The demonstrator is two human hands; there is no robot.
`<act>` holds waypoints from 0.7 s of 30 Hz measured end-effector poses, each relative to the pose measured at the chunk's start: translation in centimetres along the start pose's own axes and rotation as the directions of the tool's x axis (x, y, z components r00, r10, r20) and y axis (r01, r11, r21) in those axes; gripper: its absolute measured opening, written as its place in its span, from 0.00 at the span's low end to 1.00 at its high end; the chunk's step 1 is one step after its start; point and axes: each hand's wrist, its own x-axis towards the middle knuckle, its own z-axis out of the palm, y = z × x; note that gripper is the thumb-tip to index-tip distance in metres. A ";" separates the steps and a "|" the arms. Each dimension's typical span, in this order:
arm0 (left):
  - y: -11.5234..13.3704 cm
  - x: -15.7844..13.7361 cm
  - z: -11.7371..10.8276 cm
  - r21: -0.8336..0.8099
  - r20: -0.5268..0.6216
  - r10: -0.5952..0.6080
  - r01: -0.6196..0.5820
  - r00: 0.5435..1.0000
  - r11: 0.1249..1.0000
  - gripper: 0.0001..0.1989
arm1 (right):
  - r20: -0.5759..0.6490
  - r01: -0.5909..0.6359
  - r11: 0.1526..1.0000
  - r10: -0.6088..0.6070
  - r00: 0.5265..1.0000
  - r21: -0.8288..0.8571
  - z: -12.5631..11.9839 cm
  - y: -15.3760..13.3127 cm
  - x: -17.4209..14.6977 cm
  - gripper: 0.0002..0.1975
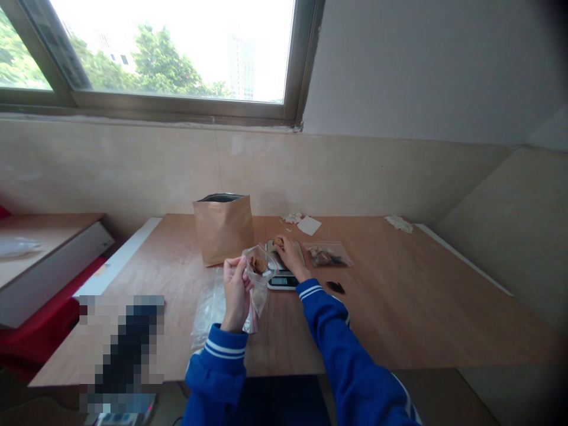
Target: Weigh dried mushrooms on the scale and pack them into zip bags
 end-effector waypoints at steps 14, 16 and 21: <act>-0.4 0.9 -0.3 -0.097 -0.010 0.004 -0.005 1.000 0.995 0.24 | -0.118 0.120 0.921 -0.082 0.990 0.372 -7.1 -8.5 -5.4 0.19; -0.2 0.7 -0.5 -0.101 -0.011 0.002 -0.003 1.000 0.995 0.24 | -0.097 0.050 0.913 -0.011 0.995 0.405 -6.7 -7.8 -6.4 0.21; -0.1 0.5 -0.7 -0.149 -0.009 0.005 -0.007 1.000 0.989 0.25 | 0.167 -0.026 0.860 -0.069 0.983 0.509 -5.7 -7.0 -9.9 0.20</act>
